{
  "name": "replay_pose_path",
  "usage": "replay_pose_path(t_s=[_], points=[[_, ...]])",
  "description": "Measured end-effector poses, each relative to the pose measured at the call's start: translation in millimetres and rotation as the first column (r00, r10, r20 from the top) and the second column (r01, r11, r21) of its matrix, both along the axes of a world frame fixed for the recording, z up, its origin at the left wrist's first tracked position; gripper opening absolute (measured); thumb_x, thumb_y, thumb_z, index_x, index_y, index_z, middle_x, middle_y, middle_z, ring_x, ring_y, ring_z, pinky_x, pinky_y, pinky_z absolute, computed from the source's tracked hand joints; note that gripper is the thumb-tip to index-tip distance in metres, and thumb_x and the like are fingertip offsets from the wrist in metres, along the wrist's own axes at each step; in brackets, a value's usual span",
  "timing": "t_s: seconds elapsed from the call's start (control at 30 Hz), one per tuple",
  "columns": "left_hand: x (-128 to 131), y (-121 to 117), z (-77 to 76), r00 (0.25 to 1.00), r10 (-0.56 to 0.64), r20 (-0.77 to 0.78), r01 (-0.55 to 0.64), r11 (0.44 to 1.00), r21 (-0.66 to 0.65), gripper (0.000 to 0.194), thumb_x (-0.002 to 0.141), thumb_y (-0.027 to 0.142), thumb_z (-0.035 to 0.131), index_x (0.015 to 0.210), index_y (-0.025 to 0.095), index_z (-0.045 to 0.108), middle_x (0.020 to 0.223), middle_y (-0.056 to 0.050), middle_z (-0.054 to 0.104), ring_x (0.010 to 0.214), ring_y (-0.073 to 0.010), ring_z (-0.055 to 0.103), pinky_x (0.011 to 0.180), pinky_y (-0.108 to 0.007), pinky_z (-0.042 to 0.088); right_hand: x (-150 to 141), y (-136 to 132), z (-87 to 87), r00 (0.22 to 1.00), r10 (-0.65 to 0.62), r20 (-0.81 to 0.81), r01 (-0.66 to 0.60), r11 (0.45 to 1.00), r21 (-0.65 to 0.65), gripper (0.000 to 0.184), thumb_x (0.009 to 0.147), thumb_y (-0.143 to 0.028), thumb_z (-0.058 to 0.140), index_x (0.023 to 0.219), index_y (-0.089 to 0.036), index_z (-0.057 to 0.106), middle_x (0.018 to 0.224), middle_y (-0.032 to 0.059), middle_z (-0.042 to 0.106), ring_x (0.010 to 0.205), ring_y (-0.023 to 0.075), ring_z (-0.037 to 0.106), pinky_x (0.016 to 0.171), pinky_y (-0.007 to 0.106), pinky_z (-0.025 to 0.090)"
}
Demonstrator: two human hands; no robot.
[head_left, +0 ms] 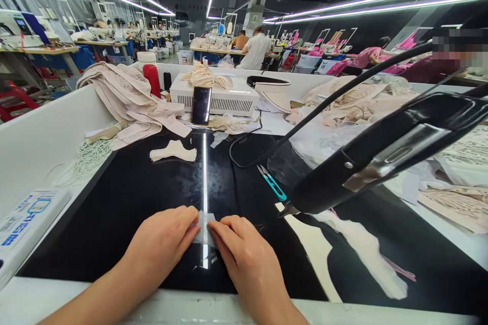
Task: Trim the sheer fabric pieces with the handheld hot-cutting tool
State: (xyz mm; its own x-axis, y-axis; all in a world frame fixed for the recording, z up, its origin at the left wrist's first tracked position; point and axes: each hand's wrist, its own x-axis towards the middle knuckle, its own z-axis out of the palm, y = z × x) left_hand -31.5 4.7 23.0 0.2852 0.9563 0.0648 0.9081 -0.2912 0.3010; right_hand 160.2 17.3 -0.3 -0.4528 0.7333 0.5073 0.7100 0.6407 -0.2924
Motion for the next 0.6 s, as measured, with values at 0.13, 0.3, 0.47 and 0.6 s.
replay_pose_path(t_s=[0.13,0.3,0.47,0.6], points=[[-1.3,-1.1,-2.6,0.999,-0.033,-0.035,0.035,0.998,0.059,0.025,0.104,0.022,0.038,0.084,0.022,0.054,0.075,0.002,0.06,0.066,-0.017,0.06,0.061,-0.029,0.037,-0.2,-0.6,-0.5,1.0,-0.003,-0.002,0.003,1.0,0.014,0.031,0.104,-0.018,0.04,0.1,-0.02,0.07,0.085,0.0043,0.069,0.07,0.0157,0.061,0.06,0.025,0.049],[-1.7,-1.6,-5.1,0.998,-0.037,-0.048,0.04,0.997,0.066,0.027,0.104,0.023,0.037,0.084,0.022,0.056,0.075,0.001,0.06,0.066,-0.0166,0.06,0.061,-0.028,0.037,-0.6,-2.4,-2.6,0.999,-0.018,0.026,0.018,1.0,0.008,0.028,0.103,-0.016,0.043,0.1,-0.021,0.07,0.084,0.0036,0.068,0.068,0.0165,0.06,0.057,0.026,0.047],[-1.2,-1.8,-5.2,0.997,-0.038,-0.067,0.042,0.997,0.065,0.026,0.104,0.023,0.04,0.086,0.021,0.058,0.076,0.001,0.06,0.068,-0.0174,0.06,0.062,-0.029,0.038,-0.5,-2.8,-4.8,0.999,-0.03,0.028,0.03,1.0,0.005,0.029,0.102,-0.016,0.042,0.1,-0.021,0.07,0.085,0.0042,0.068,0.069,0.0176,0.06,0.058,0.028,0.046],[-1.2,-3.7,-4.4,0.997,-0.042,-0.071,0.047,0.996,0.071,0.024,0.104,0.023,0.042,0.086,0.021,0.059,0.076,0.001,0.06,0.068,-0.0178,0.06,0.062,-0.03,0.038,-0.7,-2.7,-5.5,0.999,-0.03,0.029,0.03,1.0,0.001,0.026,0.102,-0.016,0.044,0.101,-0.021,0.069,0.086,0.0042,0.068,0.07,0.0177,0.06,0.059,0.027,0.045]])
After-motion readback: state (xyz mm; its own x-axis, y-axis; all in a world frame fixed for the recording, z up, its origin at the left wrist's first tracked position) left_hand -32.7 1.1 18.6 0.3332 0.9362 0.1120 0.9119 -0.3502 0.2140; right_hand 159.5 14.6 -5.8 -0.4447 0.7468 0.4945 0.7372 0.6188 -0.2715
